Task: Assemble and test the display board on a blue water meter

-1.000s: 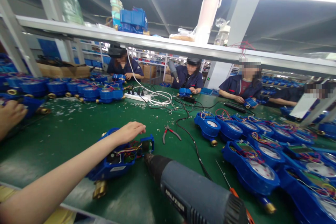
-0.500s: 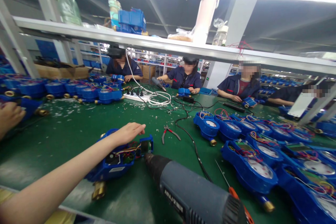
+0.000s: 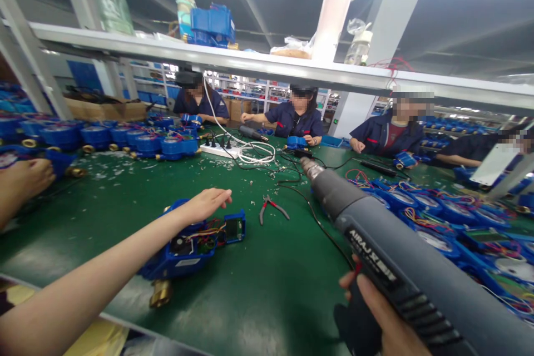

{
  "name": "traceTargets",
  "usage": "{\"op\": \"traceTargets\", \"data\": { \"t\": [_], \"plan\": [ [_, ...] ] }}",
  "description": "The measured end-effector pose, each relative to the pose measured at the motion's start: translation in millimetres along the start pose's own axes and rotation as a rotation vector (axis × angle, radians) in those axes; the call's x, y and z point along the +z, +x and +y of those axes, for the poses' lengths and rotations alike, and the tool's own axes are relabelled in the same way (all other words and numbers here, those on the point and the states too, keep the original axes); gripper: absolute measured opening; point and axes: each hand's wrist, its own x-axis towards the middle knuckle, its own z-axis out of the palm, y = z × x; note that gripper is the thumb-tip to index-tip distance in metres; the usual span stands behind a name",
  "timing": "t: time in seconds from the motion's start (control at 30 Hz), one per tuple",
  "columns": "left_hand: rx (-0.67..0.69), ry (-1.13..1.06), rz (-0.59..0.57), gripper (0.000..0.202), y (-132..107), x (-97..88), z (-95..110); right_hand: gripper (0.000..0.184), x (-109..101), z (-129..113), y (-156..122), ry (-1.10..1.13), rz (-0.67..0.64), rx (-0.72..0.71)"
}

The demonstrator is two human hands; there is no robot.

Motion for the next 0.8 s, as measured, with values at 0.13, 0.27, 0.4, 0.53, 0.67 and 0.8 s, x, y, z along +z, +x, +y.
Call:
{"op": "traceTargets", "data": {
  "t": [0.13, 0.27, 0.4, 0.53, 0.67, 0.8],
  "plan": [
    [0.014, 0.011, -0.038, 0.041, 0, -0.3, 0, 0.03, 28, 5, 44, 0.179, 0.102, -0.215],
    [0.005, 0.05, -0.081, 0.039, 1, -0.6, 0, 0.034, 48, 26, 67, 0.267, 0.065, -0.196],
    [-0.009, 0.104, -0.096, 0.035, 1, -0.7, 0, 0.028, 44, 39, 65, 0.306, 0.008, -0.129],
    [-0.014, 0.124, -0.086, 0.041, 3, -2.9, 2, 0.028, 33, 38, 58, 0.353, 0.0, -0.104],
    [-0.016, 0.16, -0.076, 0.046, 4, -9.0, 8, 0.026, 30, 35, 57, 0.394, 0.01, -0.087],
    [0.01, 0.293, -0.099, 0.04, -9, -12.3, 22, 0.027, 31, 34, 58, 0.408, 0.021, -0.067]
  ]
}}
